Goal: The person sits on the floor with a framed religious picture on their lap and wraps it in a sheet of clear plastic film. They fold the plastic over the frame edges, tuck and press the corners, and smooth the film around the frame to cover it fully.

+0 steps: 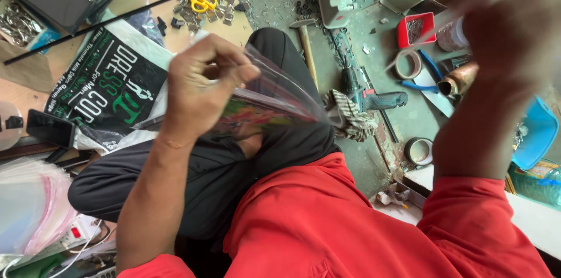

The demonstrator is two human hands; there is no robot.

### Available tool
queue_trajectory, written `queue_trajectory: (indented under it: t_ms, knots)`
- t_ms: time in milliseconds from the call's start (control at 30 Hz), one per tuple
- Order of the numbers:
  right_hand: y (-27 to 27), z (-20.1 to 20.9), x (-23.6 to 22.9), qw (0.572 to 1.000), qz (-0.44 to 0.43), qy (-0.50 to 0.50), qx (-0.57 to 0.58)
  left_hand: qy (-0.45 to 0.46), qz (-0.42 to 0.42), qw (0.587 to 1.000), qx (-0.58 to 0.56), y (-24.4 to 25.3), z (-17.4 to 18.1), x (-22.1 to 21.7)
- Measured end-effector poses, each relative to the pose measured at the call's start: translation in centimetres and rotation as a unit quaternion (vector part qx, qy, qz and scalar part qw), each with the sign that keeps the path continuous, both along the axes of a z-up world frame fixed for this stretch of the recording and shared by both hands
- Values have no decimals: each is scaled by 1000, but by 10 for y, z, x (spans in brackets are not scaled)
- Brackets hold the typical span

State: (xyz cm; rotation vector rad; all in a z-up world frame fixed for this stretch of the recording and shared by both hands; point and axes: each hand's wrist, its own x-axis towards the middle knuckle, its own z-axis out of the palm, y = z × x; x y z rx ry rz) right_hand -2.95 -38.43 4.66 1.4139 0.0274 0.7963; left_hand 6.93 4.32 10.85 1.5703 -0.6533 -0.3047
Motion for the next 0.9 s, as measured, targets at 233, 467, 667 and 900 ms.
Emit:
queue_trajectory:
  t_ms: [233,467,667,900]
  knots:
    - [-198,-178,3,775,148,133,600,-33,126,989,-73,57,2,-2]
    - [166,-68,41,29,338,372,864,-49,224,954,-192,93,27,-8]
    - [250,-70,120,-261,375,339,822,-127,316,907,-248,151,-13,12]
    - [283,-8,127,-112,411,342,838,-311,501,805,-66,159,11,-1]
